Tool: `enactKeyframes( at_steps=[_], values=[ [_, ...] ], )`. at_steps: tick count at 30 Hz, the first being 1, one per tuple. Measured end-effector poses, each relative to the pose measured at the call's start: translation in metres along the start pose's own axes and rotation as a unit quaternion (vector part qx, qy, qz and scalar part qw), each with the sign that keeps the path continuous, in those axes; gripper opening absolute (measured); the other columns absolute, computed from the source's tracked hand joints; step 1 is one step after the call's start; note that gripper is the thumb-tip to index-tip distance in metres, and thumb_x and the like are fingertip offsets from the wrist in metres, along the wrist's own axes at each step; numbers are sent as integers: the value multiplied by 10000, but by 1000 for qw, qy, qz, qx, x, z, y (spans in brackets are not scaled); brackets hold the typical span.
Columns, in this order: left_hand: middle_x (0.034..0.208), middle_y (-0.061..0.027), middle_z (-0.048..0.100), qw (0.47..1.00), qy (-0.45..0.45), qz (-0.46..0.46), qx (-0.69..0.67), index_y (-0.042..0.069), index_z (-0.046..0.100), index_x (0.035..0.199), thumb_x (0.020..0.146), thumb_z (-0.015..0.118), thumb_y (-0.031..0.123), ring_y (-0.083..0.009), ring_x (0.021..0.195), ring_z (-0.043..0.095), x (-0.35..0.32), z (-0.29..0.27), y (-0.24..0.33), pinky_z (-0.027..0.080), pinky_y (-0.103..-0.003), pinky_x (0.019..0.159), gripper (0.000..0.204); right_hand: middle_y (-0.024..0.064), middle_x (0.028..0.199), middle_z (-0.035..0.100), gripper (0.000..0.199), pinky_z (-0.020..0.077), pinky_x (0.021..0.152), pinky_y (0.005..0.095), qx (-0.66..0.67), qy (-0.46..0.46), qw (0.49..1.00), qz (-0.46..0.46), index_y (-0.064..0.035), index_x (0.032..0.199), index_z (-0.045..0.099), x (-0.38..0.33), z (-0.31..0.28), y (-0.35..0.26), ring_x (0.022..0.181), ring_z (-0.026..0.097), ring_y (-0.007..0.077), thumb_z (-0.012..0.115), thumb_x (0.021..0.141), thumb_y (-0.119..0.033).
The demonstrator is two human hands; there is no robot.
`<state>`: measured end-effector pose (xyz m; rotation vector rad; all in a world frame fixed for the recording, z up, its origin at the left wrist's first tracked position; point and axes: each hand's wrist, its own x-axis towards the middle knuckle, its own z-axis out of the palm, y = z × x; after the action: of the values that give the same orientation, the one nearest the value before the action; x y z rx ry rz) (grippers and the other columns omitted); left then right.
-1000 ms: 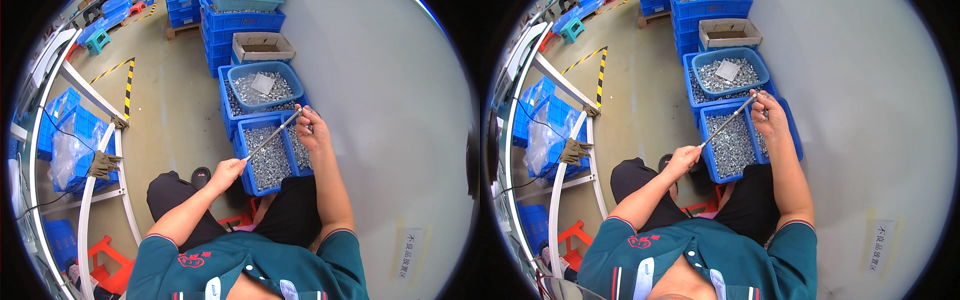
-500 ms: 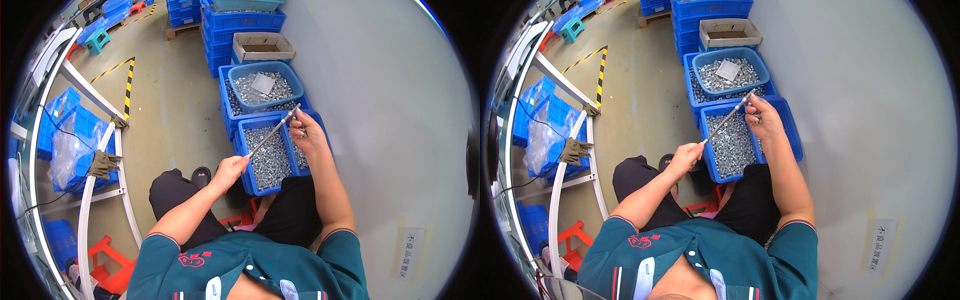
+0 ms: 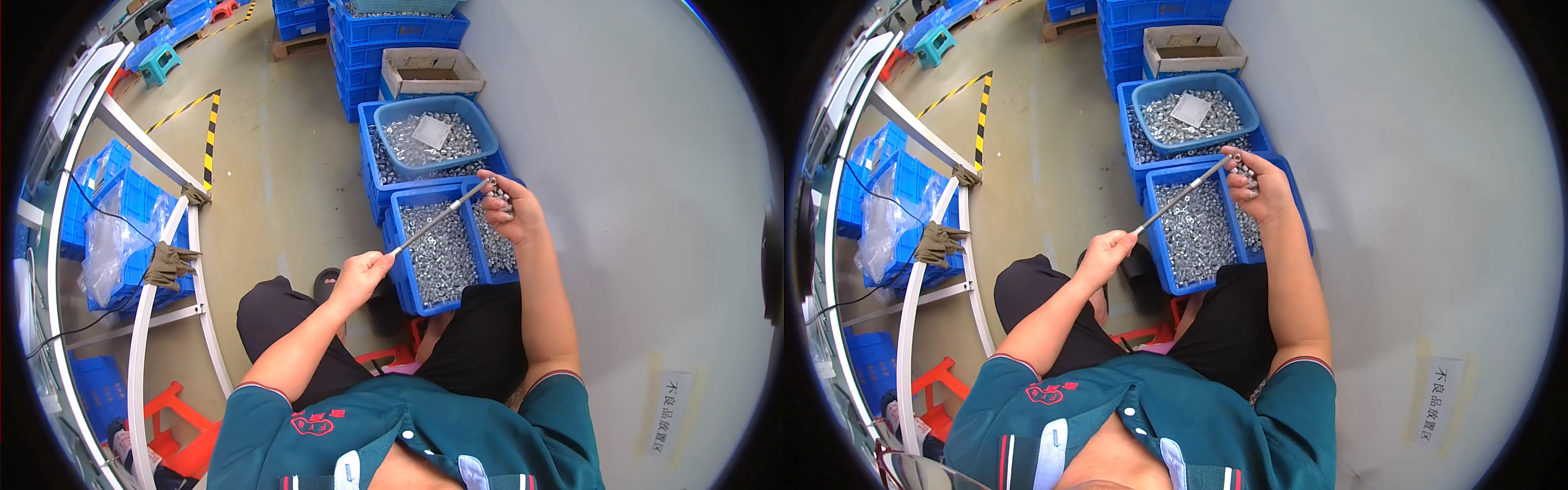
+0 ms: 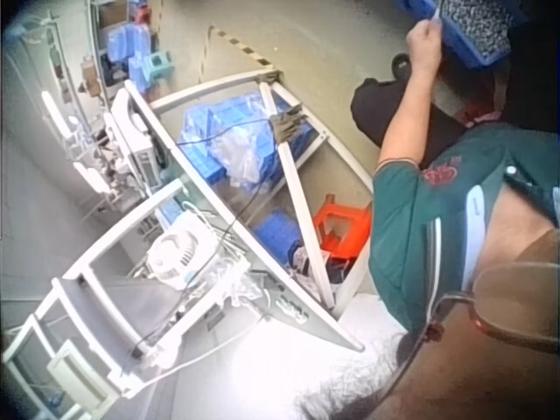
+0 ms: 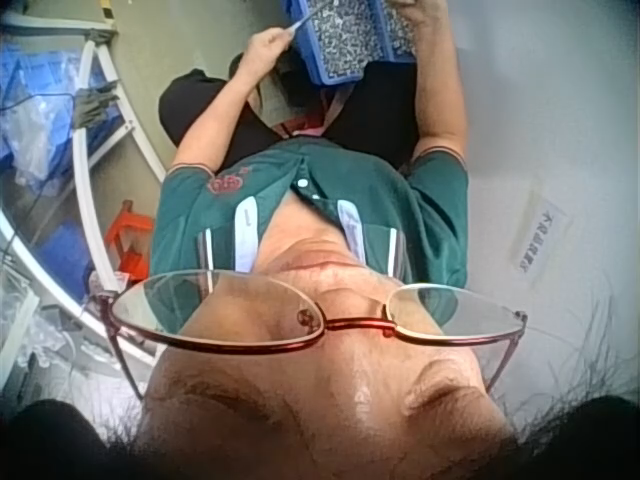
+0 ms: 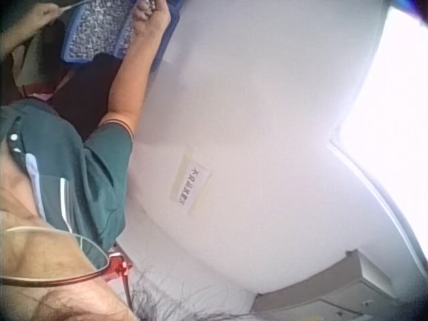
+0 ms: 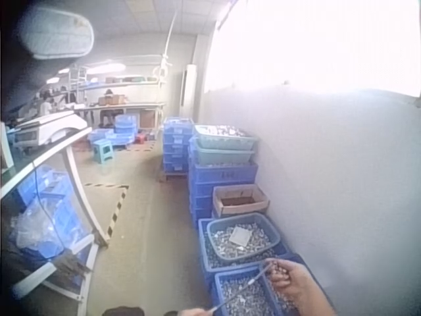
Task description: Assembling small metal washers or components onto a long metal rod.
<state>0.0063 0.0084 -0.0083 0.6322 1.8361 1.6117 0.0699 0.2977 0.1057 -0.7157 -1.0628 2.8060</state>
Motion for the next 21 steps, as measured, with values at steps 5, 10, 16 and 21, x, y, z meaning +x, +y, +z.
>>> enactKeyframes(
  at_steps=[5, 10, 16, 21],
  values=[
    [533, 37, 360, 1000, 11, 6, 27, 33, 506, 659, 901, 543, 373, -55, 521, 324, -1, -4, -3, 286, -264, 464, 419, 21, 735, 506, 234, 270, 368, 156, -36, -41, 998, -12, -1, 1064, 558, -3, -5, 1, 497, 395, 50, 506, 919, -178],
    [529, 28, 352, 999, 23, 3, 45, 32, 515, 666, 895, 550, 376, -58, 517, 323, -3, -7, 0, 286, -271, 459, 415, 7, 716, 486, 202, 258, 383, 152, -119, -8, 992, -45, -12, 998, 606, -5, 2, 4, 495, 389, 39, 572, 886, -177],
    [529, 30, 334, 999, 14, -2, 42, 37, 484, 642, 897, 554, 348, -57, 517, 302, 0, -14, 8, 272, -273, 455, 408, -2, 711, 476, 231, 255, 389, 165, -182, -2, 979, -88, -9, 1029, 603, -9, 9, 0, 497, 383, 46, 594, 873, -179],
    [529, 36, 333, 999, 10, -11, 43, 38, 472, 629, 897, 556, 336, -56, 521, 298, 1, -13, 9, 272, -272, 455, 410, -8, 691, 475, 238, 265, 388, 160, -197, 0, 978, -71, -5, 1023, 606, -9, 11, 1, 498, 389, 40, 597, 873, -190]
  ],
)
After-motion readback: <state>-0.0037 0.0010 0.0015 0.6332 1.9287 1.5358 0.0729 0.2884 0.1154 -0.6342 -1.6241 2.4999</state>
